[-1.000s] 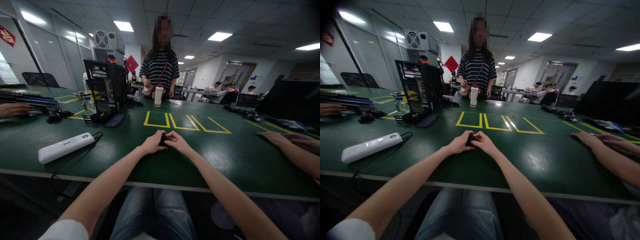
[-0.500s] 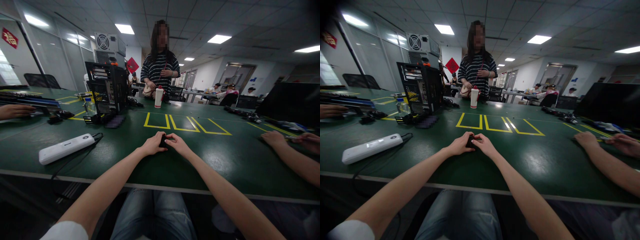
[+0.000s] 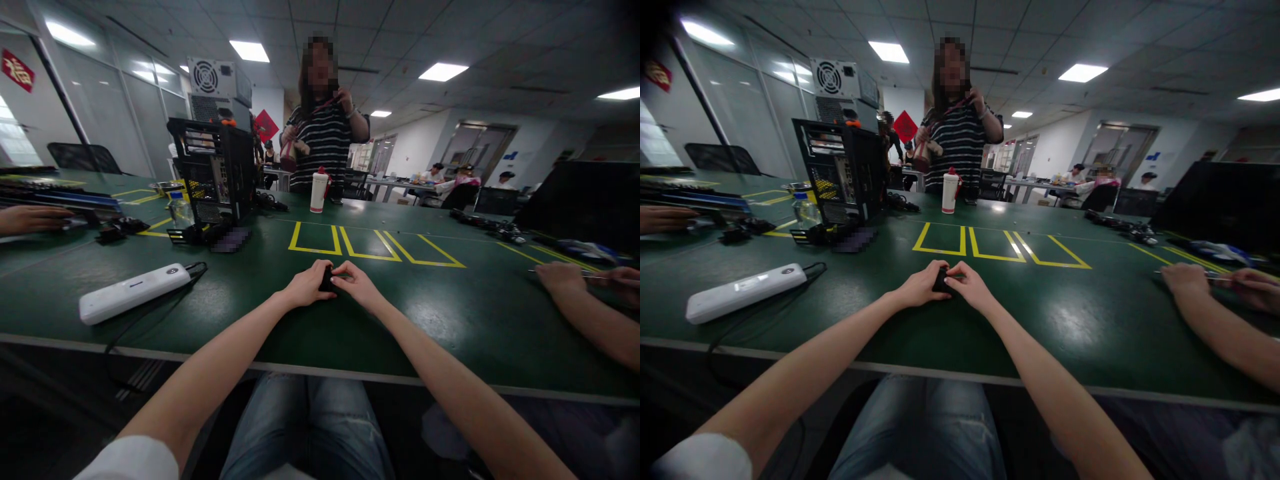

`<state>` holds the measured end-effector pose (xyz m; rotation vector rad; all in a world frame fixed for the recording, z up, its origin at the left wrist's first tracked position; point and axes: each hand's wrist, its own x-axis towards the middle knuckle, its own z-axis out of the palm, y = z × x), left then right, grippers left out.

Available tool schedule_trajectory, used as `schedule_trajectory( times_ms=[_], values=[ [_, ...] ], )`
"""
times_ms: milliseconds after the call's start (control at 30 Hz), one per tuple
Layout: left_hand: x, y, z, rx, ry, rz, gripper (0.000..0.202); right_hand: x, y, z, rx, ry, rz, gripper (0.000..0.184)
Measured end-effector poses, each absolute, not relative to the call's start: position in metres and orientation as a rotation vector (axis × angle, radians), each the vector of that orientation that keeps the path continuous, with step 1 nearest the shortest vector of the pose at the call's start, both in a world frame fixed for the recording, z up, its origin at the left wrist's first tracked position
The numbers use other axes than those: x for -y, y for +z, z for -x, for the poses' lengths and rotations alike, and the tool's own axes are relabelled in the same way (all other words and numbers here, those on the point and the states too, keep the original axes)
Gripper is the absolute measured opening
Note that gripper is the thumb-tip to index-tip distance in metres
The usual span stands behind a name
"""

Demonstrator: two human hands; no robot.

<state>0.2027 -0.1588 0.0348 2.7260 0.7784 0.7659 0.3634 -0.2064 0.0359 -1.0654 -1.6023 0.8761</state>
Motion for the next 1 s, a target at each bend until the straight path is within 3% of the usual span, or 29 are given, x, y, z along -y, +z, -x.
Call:
schedule_trajectory(
  times_ms=[367,567,767,1000],
  values=[
    [0.1598,0.0354,-0.2017,-0.786,0.761,-2.703,0.065,0.2109,0.0383,-0.3659,1.604,1.021,1.015,0.029],
    [0.1599,0.0352,-0.2027,-0.791,0.769,-2.709,0.065,0.2086,0.037,-0.3634,1.609,0.844,1.076,0.018],
    [0.1606,0.0367,-0.2021,-0.79,0.753,-2.693,0.064,0.2069,0.0376,-0.3637,1.586,0.842,1.129,0.027],
    [0.1594,0.0352,-0.2019,-0.774,0.772,-2.706,0.065,0.2086,0.0375,-0.3661,1.603,0.991,1.065,0.026]
  ],
)
